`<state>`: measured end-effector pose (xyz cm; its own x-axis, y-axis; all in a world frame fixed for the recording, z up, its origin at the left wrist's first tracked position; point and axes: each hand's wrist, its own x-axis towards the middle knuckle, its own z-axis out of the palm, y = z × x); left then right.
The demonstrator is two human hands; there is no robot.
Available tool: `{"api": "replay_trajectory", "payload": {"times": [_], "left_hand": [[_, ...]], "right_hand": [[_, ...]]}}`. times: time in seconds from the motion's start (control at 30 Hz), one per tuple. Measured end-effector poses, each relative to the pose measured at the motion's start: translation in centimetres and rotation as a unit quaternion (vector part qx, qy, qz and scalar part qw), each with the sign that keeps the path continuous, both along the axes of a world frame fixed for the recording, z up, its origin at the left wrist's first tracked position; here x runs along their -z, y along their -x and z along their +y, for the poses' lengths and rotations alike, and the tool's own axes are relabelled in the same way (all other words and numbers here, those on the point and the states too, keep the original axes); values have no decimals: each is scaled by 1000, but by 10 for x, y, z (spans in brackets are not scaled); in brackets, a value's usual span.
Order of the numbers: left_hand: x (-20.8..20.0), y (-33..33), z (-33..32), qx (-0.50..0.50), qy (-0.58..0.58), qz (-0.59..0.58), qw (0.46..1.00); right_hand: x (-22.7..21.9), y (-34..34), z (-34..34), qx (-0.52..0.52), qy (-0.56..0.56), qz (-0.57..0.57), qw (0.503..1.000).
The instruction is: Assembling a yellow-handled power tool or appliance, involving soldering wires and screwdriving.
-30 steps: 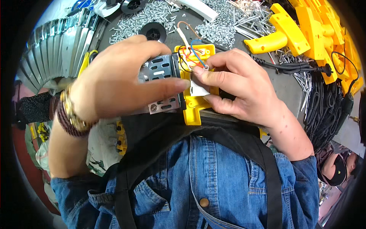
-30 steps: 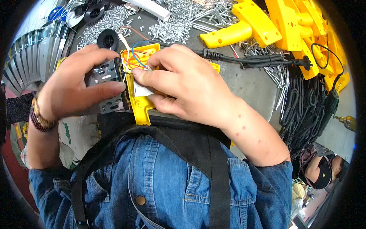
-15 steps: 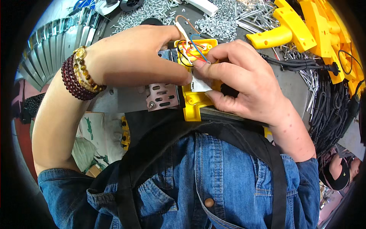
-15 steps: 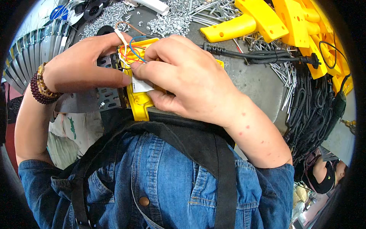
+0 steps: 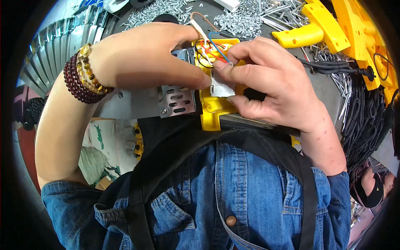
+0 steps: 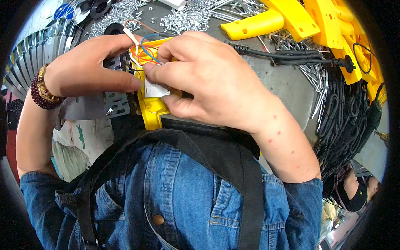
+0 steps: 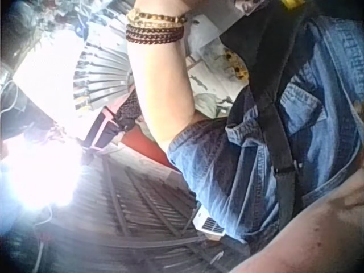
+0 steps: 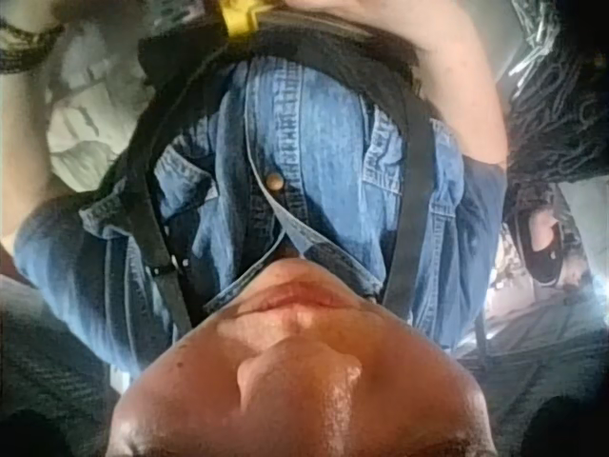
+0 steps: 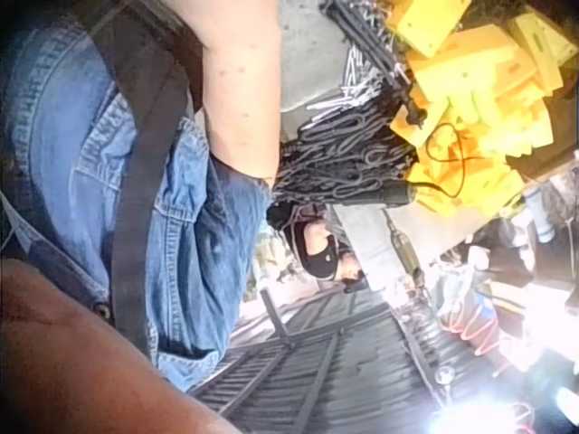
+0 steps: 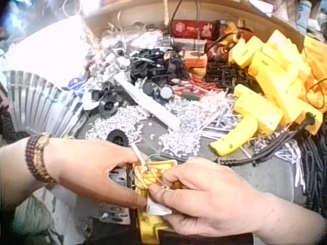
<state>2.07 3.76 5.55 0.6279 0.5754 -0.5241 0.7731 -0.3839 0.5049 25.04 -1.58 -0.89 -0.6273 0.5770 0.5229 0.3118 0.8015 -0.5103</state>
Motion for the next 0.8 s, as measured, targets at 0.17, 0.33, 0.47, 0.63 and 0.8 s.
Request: {"api": "replay_trajectory", "payload": {"times": [0.17, 0.33, 0.47, 0.63, 0.8], "left_hand": [[-1, 0, -2, 2, -13, 11, 1000], [-8, -6, -3, 23, -32, 42, 998], [-5, -11, -5, -6, 0, 55, 998], [-2, -14, -14, -43, 31, -21, 998], [10, -12, -21, -119, 39, -84, 989]], "right_hand": [[1, 0, 1, -17, -4, -7, 1000], [-2, -2, 1, -34, -11, -18, 999], [5, -1, 1, -37, -3, -6, 999], [3, 1, 0, -29, 35, 37, 998], [-1, -7, -4, 28, 111, 29, 993]]}}
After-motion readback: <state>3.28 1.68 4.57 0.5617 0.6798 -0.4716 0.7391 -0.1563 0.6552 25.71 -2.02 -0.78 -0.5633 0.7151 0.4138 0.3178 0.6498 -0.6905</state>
